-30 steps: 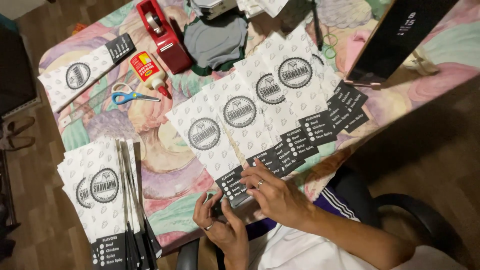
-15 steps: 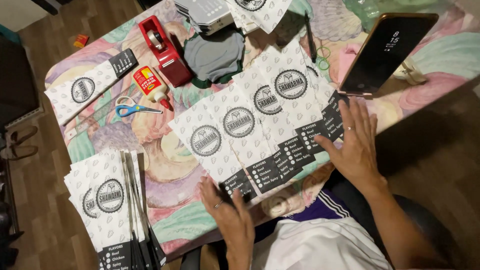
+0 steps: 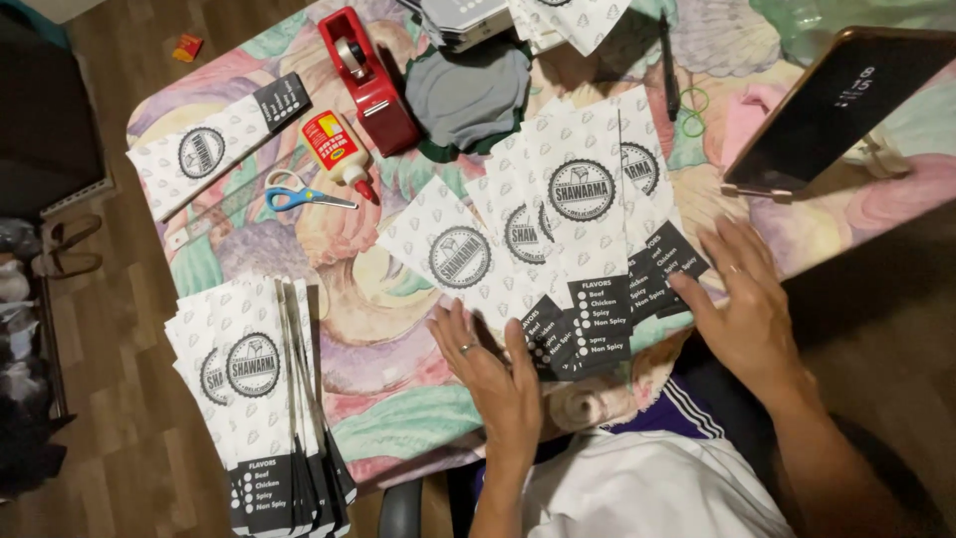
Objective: The person folds printed paper sheets into bag shapes, aligns the edges, and applies glue to the seams to secure them. They handle multiple bags, folding and gluing them one by one on a table.
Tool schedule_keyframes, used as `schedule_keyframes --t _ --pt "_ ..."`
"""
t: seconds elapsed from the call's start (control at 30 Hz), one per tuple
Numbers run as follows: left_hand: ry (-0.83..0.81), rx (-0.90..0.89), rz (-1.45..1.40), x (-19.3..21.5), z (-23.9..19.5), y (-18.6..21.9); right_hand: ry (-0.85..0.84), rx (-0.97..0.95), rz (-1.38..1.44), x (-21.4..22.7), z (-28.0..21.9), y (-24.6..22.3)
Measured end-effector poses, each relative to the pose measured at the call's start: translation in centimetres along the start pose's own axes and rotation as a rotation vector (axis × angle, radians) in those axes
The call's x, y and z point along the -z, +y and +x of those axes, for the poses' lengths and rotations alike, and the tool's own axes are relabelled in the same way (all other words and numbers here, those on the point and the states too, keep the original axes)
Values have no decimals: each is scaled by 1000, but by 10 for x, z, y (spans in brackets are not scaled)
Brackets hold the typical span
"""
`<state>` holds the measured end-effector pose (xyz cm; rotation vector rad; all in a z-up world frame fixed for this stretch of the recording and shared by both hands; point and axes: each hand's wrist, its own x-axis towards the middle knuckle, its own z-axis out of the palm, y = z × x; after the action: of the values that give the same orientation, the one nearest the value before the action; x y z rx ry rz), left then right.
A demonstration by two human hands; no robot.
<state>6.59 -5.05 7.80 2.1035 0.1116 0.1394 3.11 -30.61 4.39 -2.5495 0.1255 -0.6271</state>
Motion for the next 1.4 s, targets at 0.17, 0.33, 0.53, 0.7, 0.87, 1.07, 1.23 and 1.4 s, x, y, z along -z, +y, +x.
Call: schedule_keyframes --t 0.17,0.33,0.53,0.7,0.87,1.07,1.23,1.4 --pt "28 -90 96 -19 14 -11 -254 -172 8 -27 44 -40" --pt "-143 -195 -137 -18 26 9 -223 69 109 -56 32 -56" --pt "-121 -74 -410 1 43 6 -89 46 112 -56 40 -44" --pt "-184 -115 -546 -7 56 6 -34 146 95 -64 52 -55" --pt "-14 -331 -234 -21 143 5 -114 180 163 -80 136 -49" --pt "75 -672 362 -117 274 -46 -112 341 -2 -172 230 -28" --pt "4 -617 481 -117 296 -48 -123 355 -70 -198 252 -17" --pt "228 -824 372 -126 291 -59 26 401 -30 -203 245 -15"
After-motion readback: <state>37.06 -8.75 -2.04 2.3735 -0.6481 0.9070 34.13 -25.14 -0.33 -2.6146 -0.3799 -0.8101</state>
